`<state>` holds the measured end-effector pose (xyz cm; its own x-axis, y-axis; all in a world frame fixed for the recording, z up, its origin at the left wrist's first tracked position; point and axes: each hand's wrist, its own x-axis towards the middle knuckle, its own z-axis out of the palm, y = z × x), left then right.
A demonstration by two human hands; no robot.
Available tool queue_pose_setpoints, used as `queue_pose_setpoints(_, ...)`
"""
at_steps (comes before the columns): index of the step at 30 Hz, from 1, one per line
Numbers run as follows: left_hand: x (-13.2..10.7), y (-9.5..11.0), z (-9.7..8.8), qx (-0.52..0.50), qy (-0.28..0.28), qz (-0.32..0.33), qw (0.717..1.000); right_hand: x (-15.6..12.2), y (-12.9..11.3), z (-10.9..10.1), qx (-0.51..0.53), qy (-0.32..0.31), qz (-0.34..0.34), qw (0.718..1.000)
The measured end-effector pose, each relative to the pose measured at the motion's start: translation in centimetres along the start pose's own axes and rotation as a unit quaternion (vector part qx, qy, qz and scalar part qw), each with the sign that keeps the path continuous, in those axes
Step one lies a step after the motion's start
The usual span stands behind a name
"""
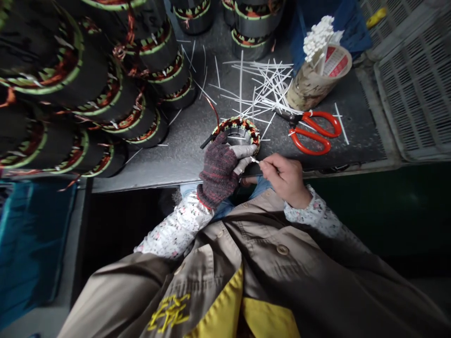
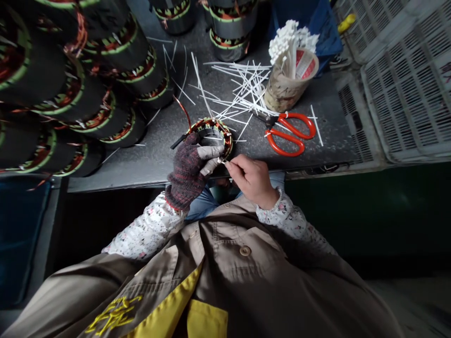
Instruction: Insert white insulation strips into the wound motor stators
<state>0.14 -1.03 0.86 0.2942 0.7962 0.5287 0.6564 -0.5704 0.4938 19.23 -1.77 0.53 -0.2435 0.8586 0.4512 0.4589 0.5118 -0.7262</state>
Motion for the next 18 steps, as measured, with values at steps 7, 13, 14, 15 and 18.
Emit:
queue_pose_setpoints(7, -0.3, -0.7, 0.2, 0.014, -0.022, 0.024, 0.999, 0.8, 0.8, 0.3, -0.08, 0.001, 0.047, 0.996)
queue_pose_setpoints(13, -0.2, -0.3, 0.1, 0.031, -0.017, 0.046, 0.998, 1.5, -0.9, -0.9, -0.066, -0.066, -0.021, 0.995)
queue_pose_setpoints(14, -0.1, -0.2, 0.0, 0.039, -0.016, 0.04, 0.998, 1.6, -1.3, -1.2, -0.044, -0.087, -0.036, 0.995)
queue_pose_setpoints(15, -0.1, 0.0, -0.1, 0.046, -0.017, 0.033, 0.998, 1.6, -1.7, -1.6, -0.01, -0.099, -0.047, 0.994)
queue_pose_setpoints(18, -0.1, 0.1, -0.4, 0.038, -0.023, 0.029, 0.999, 1.7, -2.4, -3.0, 0.098, -0.066, -0.052, 0.992)
